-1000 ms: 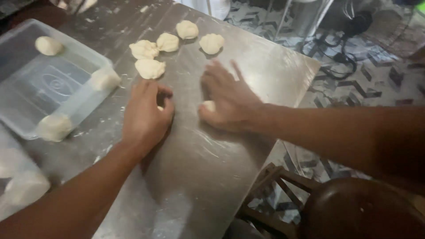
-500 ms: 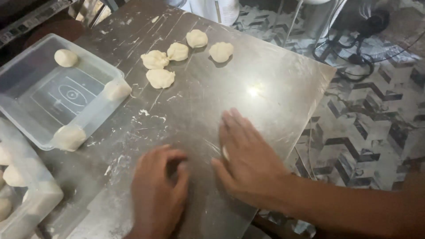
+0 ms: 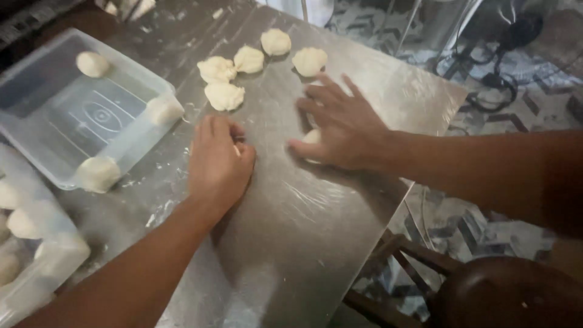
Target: Manually shaping pieces of dough into round balls and organizing them into plastic storage containers.
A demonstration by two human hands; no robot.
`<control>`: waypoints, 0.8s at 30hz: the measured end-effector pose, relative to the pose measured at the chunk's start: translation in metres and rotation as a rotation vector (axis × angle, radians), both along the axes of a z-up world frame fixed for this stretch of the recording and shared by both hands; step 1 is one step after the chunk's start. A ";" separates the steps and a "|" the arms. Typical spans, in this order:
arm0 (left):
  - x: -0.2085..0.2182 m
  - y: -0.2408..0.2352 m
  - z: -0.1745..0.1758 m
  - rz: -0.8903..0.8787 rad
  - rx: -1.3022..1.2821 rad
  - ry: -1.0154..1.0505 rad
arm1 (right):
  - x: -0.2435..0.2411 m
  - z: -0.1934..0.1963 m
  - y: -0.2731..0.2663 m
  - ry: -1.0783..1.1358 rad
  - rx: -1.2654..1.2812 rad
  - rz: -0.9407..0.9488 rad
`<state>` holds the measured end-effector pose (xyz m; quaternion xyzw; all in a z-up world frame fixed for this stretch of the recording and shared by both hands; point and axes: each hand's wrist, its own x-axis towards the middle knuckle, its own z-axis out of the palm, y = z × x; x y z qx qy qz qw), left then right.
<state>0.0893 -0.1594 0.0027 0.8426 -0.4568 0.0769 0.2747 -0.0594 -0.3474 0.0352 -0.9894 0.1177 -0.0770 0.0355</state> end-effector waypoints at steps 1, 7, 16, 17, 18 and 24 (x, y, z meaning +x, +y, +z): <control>0.001 0.007 0.010 0.024 0.067 0.051 | -0.006 0.009 -0.005 0.136 -0.033 -0.029; -0.010 0.092 0.005 0.072 -0.014 -0.117 | -0.083 -0.037 -0.011 -0.095 -0.030 -0.085; -0.100 0.046 0.015 -0.100 -0.143 0.083 | -0.043 -0.032 0.087 -0.166 0.258 0.043; -0.093 0.030 0.020 -0.109 -0.151 0.088 | -0.030 -0.023 0.079 -0.162 0.250 0.035; -0.089 0.019 0.025 -0.041 -0.130 0.232 | -0.020 -0.016 0.076 -0.099 0.248 0.038; -0.027 -0.002 0.004 -0.081 -0.086 -0.044 | 0.021 -0.009 0.029 -0.098 0.115 0.058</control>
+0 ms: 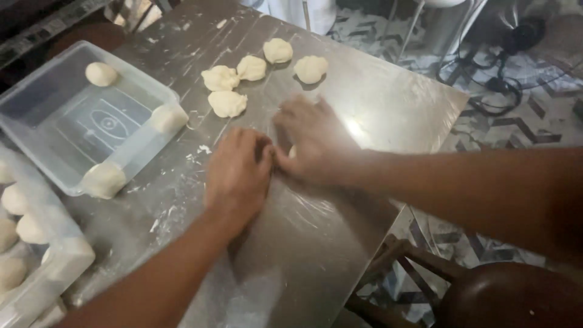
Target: Manually shaping pieces of dough into round balls and organizing them into plastic storage containers.
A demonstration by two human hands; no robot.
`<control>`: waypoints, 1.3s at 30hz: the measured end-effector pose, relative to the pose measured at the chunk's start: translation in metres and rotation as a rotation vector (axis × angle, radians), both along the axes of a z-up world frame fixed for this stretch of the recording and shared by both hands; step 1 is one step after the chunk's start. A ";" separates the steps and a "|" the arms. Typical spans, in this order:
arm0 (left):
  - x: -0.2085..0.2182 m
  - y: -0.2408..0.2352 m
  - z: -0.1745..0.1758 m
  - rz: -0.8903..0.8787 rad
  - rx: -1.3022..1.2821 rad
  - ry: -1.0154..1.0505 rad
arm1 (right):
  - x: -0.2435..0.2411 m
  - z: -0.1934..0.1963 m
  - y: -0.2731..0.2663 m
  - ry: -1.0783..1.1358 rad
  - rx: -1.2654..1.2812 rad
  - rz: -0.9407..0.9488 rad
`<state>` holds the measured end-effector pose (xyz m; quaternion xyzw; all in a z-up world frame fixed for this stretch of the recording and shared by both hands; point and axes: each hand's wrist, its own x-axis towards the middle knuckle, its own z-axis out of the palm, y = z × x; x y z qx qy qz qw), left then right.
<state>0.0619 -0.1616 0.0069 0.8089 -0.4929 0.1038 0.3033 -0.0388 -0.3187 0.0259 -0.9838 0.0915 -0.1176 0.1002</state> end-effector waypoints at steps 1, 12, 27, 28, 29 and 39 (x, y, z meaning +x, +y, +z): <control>0.008 0.003 0.000 -0.019 0.031 0.046 | 0.000 0.009 -0.004 0.093 0.002 -0.059; -0.025 0.111 -0.011 0.243 0.074 -0.127 | -0.108 0.004 0.004 0.091 0.211 -0.245; 0.047 -0.018 -0.003 -0.008 0.030 0.193 | -0.015 0.006 -0.036 -0.130 -0.001 0.063; 0.057 -0.017 -0.006 0.056 0.013 0.284 | -0.018 0.012 -0.047 -0.038 -0.030 0.020; 0.055 0.000 -0.008 0.054 0.015 0.281 | -0.030 0.002 -0.060 -0.042 -0.029 0.018; -0.046 0.049 0.010 0.009 0.065 0.162 | -0.091 -0.012 0.026 0.002 0.405 -0.088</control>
